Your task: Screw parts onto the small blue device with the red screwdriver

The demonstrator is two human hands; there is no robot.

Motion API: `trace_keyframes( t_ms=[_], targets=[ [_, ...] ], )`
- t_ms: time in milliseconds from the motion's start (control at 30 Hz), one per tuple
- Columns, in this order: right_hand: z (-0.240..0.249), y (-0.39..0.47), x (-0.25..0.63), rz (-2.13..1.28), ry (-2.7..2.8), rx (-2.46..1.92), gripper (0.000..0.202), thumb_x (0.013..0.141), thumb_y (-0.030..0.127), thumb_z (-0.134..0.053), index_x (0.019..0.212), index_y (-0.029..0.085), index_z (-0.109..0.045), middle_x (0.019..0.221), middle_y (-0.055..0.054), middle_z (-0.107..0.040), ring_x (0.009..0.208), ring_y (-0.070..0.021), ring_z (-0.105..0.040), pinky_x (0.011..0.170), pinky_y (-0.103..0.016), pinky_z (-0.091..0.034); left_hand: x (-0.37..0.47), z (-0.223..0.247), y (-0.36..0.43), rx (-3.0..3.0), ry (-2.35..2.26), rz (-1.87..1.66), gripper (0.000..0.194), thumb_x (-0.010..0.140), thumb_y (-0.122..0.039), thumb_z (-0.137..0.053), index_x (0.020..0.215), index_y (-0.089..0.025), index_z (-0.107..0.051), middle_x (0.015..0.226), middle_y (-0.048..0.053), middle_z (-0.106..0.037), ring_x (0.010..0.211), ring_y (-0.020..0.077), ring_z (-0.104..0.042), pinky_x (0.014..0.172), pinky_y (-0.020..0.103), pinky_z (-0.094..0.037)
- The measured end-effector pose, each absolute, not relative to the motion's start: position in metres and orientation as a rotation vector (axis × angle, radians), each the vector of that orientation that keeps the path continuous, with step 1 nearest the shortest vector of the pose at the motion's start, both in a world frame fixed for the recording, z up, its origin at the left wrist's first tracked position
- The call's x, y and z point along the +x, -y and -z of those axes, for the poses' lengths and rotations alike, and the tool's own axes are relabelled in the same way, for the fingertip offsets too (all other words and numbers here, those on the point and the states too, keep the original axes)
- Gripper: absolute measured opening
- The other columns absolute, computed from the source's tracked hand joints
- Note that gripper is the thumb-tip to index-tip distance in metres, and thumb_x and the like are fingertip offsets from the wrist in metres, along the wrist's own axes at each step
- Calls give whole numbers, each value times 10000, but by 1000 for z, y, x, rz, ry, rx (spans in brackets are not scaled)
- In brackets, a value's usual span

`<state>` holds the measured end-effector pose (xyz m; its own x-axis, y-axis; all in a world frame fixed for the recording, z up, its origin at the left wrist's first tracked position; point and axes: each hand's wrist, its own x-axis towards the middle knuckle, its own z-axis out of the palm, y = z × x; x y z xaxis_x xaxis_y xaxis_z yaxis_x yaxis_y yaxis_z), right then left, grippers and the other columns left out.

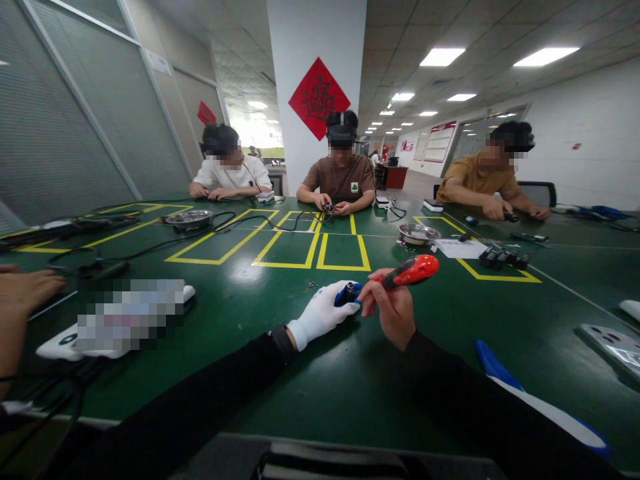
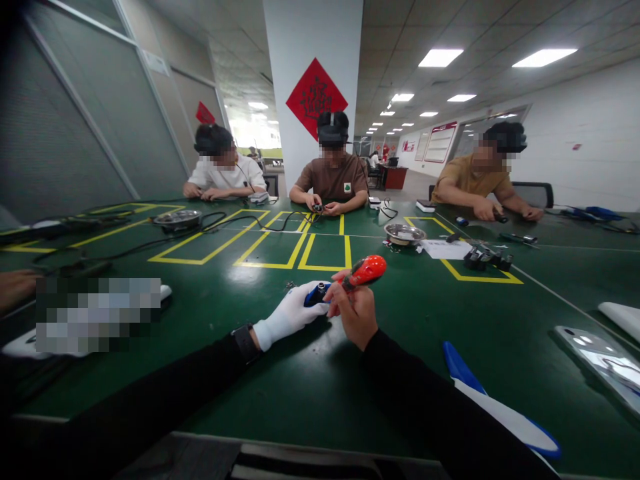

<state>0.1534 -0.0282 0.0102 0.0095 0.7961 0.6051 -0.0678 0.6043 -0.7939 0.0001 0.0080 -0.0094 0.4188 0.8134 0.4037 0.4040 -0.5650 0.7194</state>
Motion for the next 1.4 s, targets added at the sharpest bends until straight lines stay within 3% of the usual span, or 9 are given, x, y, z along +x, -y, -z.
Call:
trace_keyframes(
  t_ms=[167,333,467,600,800,1000,1167,1300,1400],
  targets=[
    [-25,26,157,-997,1269,-654,238,823,325,-603,984,208,-472,665,39,-635,430,-117,-606,389,-215,-454,0,5,-6,2159,-991,-993,328,790,-315,-588,1096,-200,-599,1043,33,-670,960,214,-611,881,330,-466],
    [-35,23,165,-1205,1267,-617,312,865,316,-541,1153,213,-483,827,-9,-665,601,-137,-672,568,-283,-545,-1,4,-7,2140,-993,-990,342,781,-278,-596,1116,-206,-589,1062,28,-665,951,212,-611,871,328,-464],
    [-37,17,169,-1120,1270,-705,282,762,269,-682,986,168,-545,820,-33,-687,495,-122,-628,475,-261,-518,-3,5,-9,2109,-980,-964,346,801,-308,-582,1134,-216,-586,1031,27,-673,913,209,-618,841,325,-475],
    [-36,14,171,-1123,1246,-738,248,747,263,-700,839,188,-482,732,-12,-681,425,-131,-604,392,-239,-470,-4,6,-11,2097,-986,-960,362,793,-331,-594,1140,-231,-593,1057,32,-669,947,222,-611,856,333,-473],
    [-38,20,168,-1219,1276,-623,341,867,322,-542,1187,235,-462,916,-36,-665,674,-164,-670,658,-354,-551,-1,1,-9,2091,-973,-966,316,786,-281,-588,1093,-214,-611,1035,32,-676,912,213,-618,834,319,-475],
    [-35,21,171,-940,1428,-788,295,843,315,-590,1112,195,-571,985,-79,-671,628,-142,-608,605,-320,-509,2,-1,-9,2103,-998,-957,345,778,-287,-602,1114,-208,-602,1025,36,-677,897,210,-622,826,317,-476],
    [-38,23,172,-707,1603,-774,219,759,248,-693,928,220,-556,1042,-68,-654,922,-209,-620,826,-388,-490,4,0,-6,2150,-1040,-988,368,772,-310,-604,1129,-218,-605,1123,57,-650,1020,241,-593,902,346,-454],
    [-39,23,167,-938,1522,-568,211,829,246,-611,953,250,-441,715,38,-616,597,-143,-615,641,-329,-516,10,0,-5,2164,-1079,-1007,314,758,-280,-604,1064,-212,-628,1064,46,-667,974,232,-604,870,333,-462],
    [-36,20,164,-949,1468,-551,273,848,273,-578,1079,250,-434,650,74,-518,492,-102,-535,588,-293,-497,14,1,-6,2149,-1056,-1008,258,770,-287,-591,1010,-203,-637,981,26,-681,882,202,-617,818,307,-470]
  ],
)
